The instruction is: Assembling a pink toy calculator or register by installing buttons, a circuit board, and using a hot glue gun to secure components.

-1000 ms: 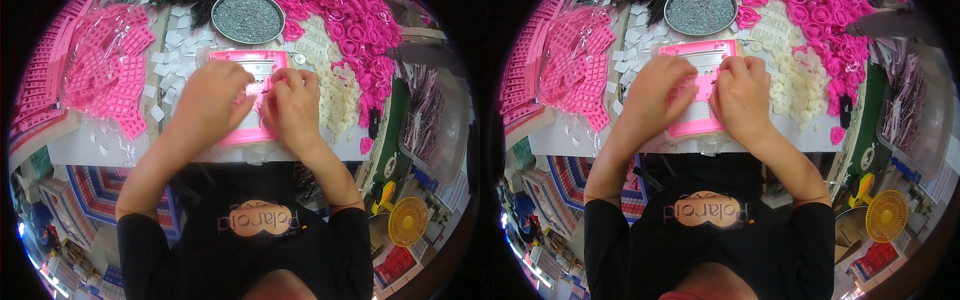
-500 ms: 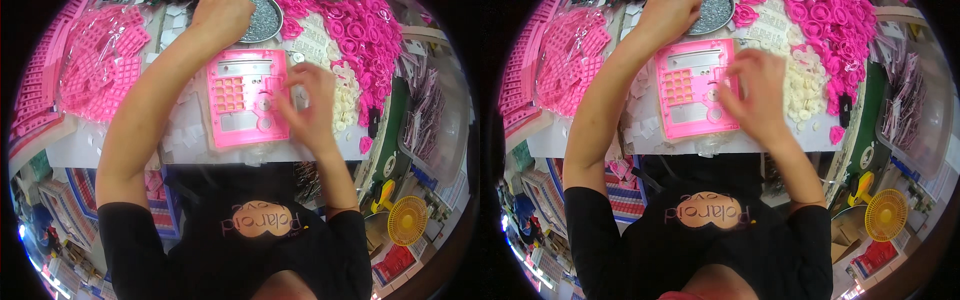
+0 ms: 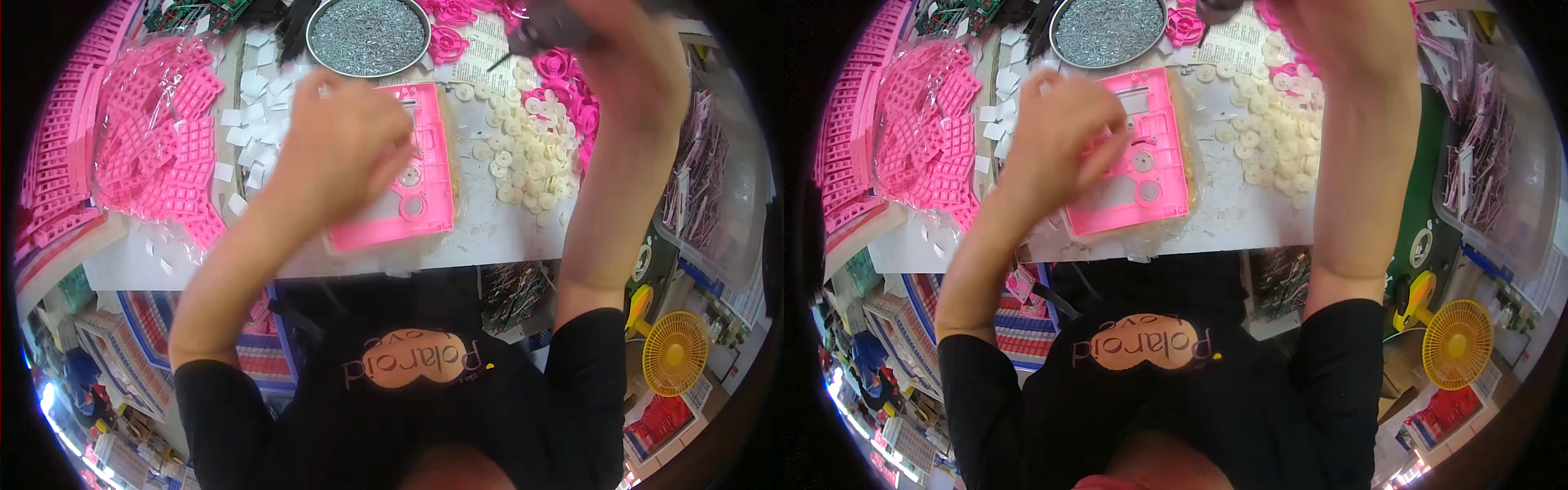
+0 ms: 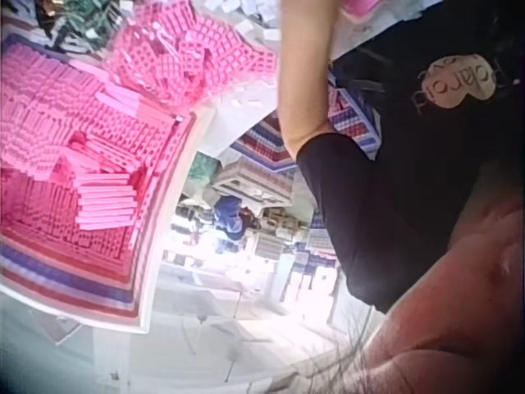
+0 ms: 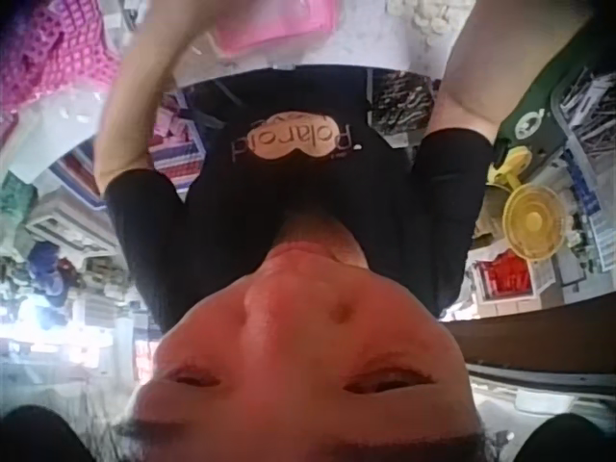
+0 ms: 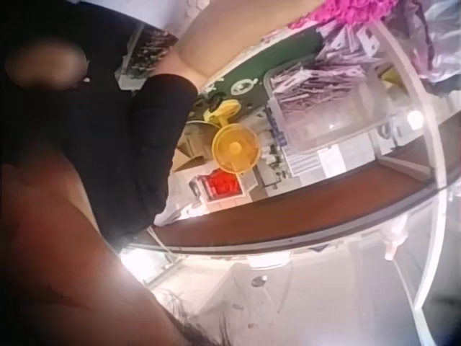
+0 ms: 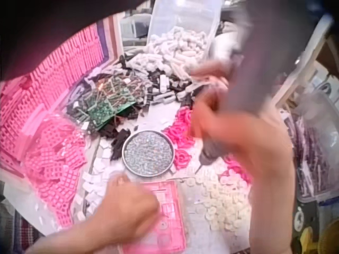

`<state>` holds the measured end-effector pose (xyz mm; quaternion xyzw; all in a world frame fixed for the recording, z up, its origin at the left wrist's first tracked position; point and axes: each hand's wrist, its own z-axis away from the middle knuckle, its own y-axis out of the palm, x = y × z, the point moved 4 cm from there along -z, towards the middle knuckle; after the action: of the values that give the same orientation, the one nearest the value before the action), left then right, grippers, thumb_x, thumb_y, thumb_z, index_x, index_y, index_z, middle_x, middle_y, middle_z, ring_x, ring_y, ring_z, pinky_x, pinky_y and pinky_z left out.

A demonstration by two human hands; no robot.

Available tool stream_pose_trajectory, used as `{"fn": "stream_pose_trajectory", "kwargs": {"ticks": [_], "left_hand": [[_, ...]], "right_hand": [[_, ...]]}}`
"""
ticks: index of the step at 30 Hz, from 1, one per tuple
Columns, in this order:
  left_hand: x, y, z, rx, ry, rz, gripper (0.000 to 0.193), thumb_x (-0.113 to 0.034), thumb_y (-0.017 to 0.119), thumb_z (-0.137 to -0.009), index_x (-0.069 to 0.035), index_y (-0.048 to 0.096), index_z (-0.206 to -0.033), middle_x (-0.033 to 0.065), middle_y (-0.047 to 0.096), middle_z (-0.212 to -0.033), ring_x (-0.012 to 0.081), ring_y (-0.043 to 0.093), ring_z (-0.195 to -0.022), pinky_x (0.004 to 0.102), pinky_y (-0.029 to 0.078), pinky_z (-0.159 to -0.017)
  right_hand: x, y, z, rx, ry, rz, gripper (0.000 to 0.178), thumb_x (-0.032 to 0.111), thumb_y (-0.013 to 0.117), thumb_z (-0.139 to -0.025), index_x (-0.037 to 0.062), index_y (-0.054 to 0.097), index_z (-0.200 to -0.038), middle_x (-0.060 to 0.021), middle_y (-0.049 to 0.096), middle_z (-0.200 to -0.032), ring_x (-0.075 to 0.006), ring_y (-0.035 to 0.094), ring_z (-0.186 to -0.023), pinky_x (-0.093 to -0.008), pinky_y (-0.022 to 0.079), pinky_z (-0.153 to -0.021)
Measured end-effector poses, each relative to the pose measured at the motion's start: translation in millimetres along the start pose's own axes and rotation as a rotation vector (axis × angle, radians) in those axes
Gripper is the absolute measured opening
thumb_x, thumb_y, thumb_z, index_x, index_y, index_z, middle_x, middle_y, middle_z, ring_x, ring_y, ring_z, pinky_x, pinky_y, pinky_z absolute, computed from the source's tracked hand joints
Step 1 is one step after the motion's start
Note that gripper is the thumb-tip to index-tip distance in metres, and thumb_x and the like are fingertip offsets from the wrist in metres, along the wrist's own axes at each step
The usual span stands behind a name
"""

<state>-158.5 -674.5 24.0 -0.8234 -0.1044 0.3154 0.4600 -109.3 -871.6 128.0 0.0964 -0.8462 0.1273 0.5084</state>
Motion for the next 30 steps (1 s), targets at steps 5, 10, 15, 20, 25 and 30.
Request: {"fn": "stream_pose_trajectory", "kwargs": {"ticks": [5, 10, 15, 20, 25, 30], "left_hand": [[-26.7, 18.3, 42.0, -0.025, -0.121, 0.313, 0.011, -0.009, 0.075, -0.083, -0.014, 0.069, -0.091, -0.0004, 0.069, -0.088, 0.02, 0.065, -0.086, 0.0467, 0.036, -0.101], [-33.3, 15.9, 42.5, -0.045, -0.199, 0.394, 0.012, -0.01, 0.077, -0.082, -0.015, 0.07, -0.09, -0.0022, 0.07, -0.085, 0.0177, 0.065, -0.082, 0.0457, 0.036, -0.101], [-31.5, 13.6, 44.2, -0.083, -0.221, 0.443, 0.012, -0.011, 0.079, -0.079, -0.015, 0.07, -0.086, -0.0026, 0.068, -0.081, 0.0176, 0.063, -0.079, 0.0449, 0.036, -0.1], [-32.7, 13.7, 45.8, -0.101, -0.176, 0.296, 0.017, -0.015, 0.081, -0.077, -0.015, 0.07, -0.09, -0.0029, 0.068, -0.086, 0.0184, 0.063, -0.083, 0.0489, 0.035, -0.103], [-33.2, 16.3, 44.6, -0.04, -0.138, 0.043, 0.029, -0.025, 0.08, -0.078, -0.014, 0.07, -0.103, -0.0009, 0.067, -0.106, 0.019, 0.061, -0.103, 0.0546, 0.03, -0.109], [-32.7, 28.7, 53.1, 0.131, -0.032, -0.08, 0.037, -0.024, 0.079, -0.08, -0.013, 0.07, -0.114, -0.0008, 0.066, -0.117, 0.0196, 0.059, -0.111, 0.0578, 0.025, -0.115]], "right_hand": [[-17.0, 46.5, 71.4, 0.046, -0.028, -0.58, 0.057, 0.021, 0.068, -0.095, 0.0059, 0.044, -0.144, -0.0051, 0.061, -0.084, -0.0159, 0.057, -0.07, -0.0333, 0.05, -0.068], [-3.0, 68.8, 96.0, -0.062, 0.01, -0.434, 0.048, 0.021, 0.069, -0.096, 0.0108, 0.045, -0.136, -0.0016, 0.057, -0.073, -0.0144, 0.054, -0.063, -0.0326, 0.047, -0.063], [4.8, 75.0, 97.8, -0.095, 0.028, -0.343, 0.039, 0.022, 0.069, -0.097, 0.0156, 0.046, -0.127, 0.0019, 0.053, -0.063, -0.0129, 0.051, -0.055, -0.0319, 0.045, -0.057], [6.8, 76.7, 100.3, -0.098, 0.038, -0.32, 0.035, 0.02, 0.069, -0.096, 0.0142, 0.046, -0.123, 0.0005, 0.052, -0.063, -0.0134, 0.05, -0.054, -0.0316, 0.044, -0.056], [-0.7, 62.6, 102.5, -0.144, -0.012, -0.388, 0.038, 0.022, 0.064, -0.099, 0.0131, 0.046, -0.132, 0.0012, 0.051, -0.065, -0.0123, 0.048, -0.055, -0.0314, 0.045, -0.058], [-4.1, 50.6, 103.1, -0.124, -0.04, -0.384, 0.039, 0.021, 0.062, -0.1, 0.0117, 0.046, -0.134, 0.0014, 0.05, -0.065, -0.0118, 0.047, -0.056, -0.0318, 0.046, -0.059]]}}
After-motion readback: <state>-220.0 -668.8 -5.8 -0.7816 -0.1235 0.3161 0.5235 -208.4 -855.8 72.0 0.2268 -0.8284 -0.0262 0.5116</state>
